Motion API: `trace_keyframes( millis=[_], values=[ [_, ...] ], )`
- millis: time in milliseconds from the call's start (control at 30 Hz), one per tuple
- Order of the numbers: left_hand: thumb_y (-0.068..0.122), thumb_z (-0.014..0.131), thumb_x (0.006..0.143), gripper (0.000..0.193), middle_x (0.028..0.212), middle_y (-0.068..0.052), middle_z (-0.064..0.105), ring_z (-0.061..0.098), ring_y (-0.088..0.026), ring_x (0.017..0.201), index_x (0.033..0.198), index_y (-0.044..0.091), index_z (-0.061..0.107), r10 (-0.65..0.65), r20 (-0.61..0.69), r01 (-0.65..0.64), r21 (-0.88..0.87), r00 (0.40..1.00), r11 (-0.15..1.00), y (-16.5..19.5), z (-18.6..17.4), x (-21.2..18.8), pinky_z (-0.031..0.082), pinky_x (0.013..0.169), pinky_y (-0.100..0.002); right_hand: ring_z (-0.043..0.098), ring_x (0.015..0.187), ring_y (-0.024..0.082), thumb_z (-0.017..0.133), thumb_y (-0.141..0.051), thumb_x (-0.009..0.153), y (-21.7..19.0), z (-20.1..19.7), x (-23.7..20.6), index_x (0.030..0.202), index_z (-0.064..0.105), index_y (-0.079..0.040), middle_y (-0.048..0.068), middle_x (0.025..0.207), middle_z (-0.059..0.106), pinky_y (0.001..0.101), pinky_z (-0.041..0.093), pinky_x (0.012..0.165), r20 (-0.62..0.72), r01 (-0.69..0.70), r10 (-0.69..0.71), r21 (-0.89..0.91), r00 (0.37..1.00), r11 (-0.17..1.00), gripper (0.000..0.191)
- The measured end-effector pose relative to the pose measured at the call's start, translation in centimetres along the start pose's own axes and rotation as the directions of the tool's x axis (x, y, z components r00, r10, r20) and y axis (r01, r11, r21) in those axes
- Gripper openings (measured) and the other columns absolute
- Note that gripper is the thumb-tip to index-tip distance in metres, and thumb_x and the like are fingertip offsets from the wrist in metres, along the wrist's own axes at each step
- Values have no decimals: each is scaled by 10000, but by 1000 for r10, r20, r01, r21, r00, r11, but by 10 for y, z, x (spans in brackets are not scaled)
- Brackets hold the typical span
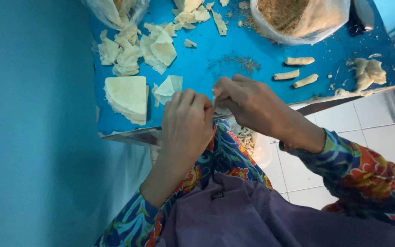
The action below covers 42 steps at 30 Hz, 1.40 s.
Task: The person sits at a blue table and shapes dough by hand. They tear small pieces from larger dough wedges, roll and pinch each piece between their fingers into a short cylindrical stick, and place the finished sticks on the table, repeating the process.
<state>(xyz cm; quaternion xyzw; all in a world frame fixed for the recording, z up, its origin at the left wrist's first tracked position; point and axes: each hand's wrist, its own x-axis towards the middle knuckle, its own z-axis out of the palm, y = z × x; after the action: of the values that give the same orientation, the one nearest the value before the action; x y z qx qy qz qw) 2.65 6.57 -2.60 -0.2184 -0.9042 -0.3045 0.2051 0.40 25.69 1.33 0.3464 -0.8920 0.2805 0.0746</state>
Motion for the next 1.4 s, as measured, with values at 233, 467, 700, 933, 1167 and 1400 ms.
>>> trace_keyframes(
  millis=[233,467,700,933,1167,1400],
  values=[
    [134,709,975,127,896,-116,655,632,-332,866,952,51,616,-28,6,28,-124,1000,992,1,2,-1,485,776,-477,702,935,356,681,108,781,-3,-2,-17,1263,536,2,164,981,718,433,568,689,-14,20,-26,-322,1000,946,515],
    [134,641,1014,98,832,-147,658,670,-372,806,1032,52,591,-110,27,114,-186,994,976,7,0,-2,511,668,-498,710,963,353,660,107,788,-9,-12,-26,1254,522,-11,147,1030,734,428,571,708,-67,-29,13,-246,998,969,500],
    [98,576,1052,86,884,-143,688,690,-356,826,1117,53,609,-110,28,113,-270,994,956,10,-4,-9,521,667,-481,695,903,345,647,72,903,-3,-7,-37,1240,520,-8,149,943,695,440,555,717,-134,-116,77,-315,988,942,369],
    [22,587,1008,183,1092,-153,735,717,-344,1003,1168,47,672,-49,10,49,-338,999,940,12,-4,-10,572,814,-447,693,903,388,631,125,859,-8,-14,-32,1293,471,17,213,1034,686,461,541,650,-69,-83,65,-300,996,950,475],
    [35,641,977,205,1167,-136,734,688,-340,1061,1177,34,688,22,61,0,-344,998,939,7,-4,-8,563,849,-433,718,1037,388,599,181,867,-9,-20,-26,1348,397,20,271,1172,657,437,592,737,-11,-17,16,-115,1000,993,546],
    [25,665,935,202,1132,-122,705,644,-315,1049,1136,16,685,166,98,-137,-250,981,959,-6,2,-1,533,889,-423,717,1080,317,605,143,853,-6,-15,-23,1366,430,5,137,1095,752,455,524,944,32,62,-56,-204,998,977,559]
  ],
)
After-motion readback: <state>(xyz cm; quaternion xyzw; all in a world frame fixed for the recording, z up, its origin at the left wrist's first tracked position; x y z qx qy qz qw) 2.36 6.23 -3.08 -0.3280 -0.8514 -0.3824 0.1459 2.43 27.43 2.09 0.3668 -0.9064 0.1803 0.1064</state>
